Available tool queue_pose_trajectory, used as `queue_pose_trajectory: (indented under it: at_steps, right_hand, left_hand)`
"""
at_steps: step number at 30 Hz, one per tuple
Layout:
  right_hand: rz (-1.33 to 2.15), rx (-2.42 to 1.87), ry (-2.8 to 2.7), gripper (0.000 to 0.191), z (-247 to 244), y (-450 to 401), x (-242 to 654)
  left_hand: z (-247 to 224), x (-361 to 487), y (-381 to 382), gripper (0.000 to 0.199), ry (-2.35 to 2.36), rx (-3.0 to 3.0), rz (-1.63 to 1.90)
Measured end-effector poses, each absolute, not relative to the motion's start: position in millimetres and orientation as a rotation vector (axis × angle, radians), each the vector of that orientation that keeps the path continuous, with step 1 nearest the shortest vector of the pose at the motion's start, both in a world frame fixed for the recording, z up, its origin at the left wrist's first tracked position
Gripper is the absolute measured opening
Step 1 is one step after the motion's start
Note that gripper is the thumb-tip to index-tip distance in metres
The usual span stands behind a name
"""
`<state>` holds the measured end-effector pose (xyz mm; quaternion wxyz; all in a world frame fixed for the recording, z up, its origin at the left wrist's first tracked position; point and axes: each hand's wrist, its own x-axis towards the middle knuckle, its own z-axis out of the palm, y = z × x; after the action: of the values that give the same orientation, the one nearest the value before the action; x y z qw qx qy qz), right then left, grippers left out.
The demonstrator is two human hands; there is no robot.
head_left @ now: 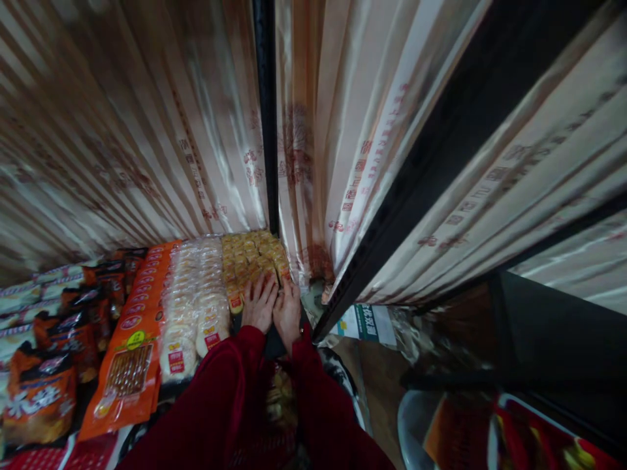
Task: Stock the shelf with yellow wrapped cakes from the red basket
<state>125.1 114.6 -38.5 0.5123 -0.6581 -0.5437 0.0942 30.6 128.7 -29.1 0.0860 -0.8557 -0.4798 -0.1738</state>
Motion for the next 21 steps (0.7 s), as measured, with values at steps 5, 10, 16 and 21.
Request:
queue_pose_trajectory:
  at_steps: [5, 10, 16, 21]
  right_hand:
    - [0.231, -1.54, -1.294, 0.044, -34, 102, 131]
    - [0.266, -1.552, -1.311, 0.04, -31, 78, 132]
    - [0.321, -1.548, -1.319, 0.038, -29, 37, 120]
    - [0.332, -1.462, -1.339, 0.034, -44, -12, 103]
  left_hand:
    - [-22, 40, 112, 0.037, -1.433, -2.525, -0.62]
    - [-24, 45, 80, 0.036, -1.538, -2.519, -0.69]
    - [-38, 35, 40, 0.036, -1.6, -2.553, -0.771]
    - [-59, 19, -5, 0.036, -1.612, -2.663, -0.799]
